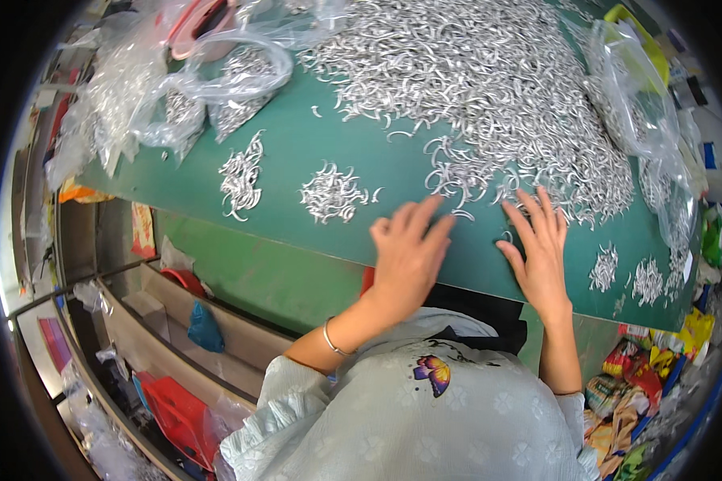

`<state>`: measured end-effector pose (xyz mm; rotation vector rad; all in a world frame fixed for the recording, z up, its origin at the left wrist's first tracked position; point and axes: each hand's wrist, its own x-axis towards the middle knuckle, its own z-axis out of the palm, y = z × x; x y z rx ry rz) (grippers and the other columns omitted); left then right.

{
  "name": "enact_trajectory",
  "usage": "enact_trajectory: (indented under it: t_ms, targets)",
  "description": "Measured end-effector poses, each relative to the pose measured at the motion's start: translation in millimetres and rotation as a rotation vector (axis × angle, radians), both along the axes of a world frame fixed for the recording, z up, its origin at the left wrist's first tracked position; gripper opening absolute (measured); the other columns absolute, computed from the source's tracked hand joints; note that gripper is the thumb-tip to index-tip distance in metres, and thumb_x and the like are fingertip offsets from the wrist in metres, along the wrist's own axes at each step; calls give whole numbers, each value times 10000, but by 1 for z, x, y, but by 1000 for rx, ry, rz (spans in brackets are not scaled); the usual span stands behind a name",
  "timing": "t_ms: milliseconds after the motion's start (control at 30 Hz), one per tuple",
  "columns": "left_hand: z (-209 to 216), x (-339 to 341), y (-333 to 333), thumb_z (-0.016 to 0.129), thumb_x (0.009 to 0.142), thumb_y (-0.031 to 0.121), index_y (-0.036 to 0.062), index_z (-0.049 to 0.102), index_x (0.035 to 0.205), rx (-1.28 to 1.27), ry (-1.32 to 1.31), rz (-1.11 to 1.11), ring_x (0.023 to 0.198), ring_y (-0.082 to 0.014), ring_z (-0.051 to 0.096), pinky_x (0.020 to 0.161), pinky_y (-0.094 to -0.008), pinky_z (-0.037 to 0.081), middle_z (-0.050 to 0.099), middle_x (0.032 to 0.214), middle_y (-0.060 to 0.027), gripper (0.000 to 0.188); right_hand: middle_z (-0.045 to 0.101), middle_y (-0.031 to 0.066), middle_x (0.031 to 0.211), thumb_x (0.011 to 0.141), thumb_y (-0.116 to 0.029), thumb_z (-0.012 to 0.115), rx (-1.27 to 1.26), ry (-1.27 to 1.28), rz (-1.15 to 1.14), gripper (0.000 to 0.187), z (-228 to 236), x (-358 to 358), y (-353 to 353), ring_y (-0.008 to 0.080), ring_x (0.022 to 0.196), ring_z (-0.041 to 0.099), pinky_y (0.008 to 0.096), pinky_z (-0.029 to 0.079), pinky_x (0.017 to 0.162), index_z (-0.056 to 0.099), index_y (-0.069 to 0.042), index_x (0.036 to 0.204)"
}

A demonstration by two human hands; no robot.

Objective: The person sorts small silver metal hooks on a green work table by hand. They pick individual hooks from a large central pile and arrange them into smaller, distinct clusters on the table surface.

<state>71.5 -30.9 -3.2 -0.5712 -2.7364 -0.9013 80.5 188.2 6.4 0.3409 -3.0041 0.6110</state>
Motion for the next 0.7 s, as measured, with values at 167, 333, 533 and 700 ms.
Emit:
enact_trajectory:
  t_ms: [167, 333, 533, 700]
  targets:
    - [-3, -8, -8, 739, 791, 66, 64, 624, 1144, 42, -27, 135, 1024, -268, 533, 866, -386, 350, 566, 1139, -82, 371, 588, 87, 1240, 745, -81, 768, -116, 112, -37, 310, 2, 7, 25, 327, 1229, 511, 452, 353, 1038, 692, -78, 1046]
    - [-14, -3, -8, 690, 804, -25, 24, 647, 1014, 134, -72, 40, 879, -274, 549, 780, -347, 399, 581, 988, -95, 220, 484, 99, 1384, 753, -138, 775, -157, 93, 110, 533, 17, -27, -30, 352, 1298, 422, 483, 356, 1060, 603, -125, 1257]
    - [-13, -7, -15, 672, 801, -59, 13, 655, 986, 144, -16, 66, 843, -275, 552, 758, -356, 412, 586, 940, -98, 200, 529, 78, 1330, 780, -121, 749, -73, 44, 229, 372, -7, -24, -17, 335, 1331, 423, 514, 317, 1094, 646, -112, 1138]
    - [-14, -7, -15, 675, 803, -55, 28, 662, 997, 137, -28, 65, 846, -259, 556, 750, -350, 388, 596, 926, -83, 212, 555, 72, 1296, 777, -66, 734, 31, 146, 66, 278, -2, -3, 21, 320, 1320, 448, 525, 300, 1093, 656, -95, 1042]
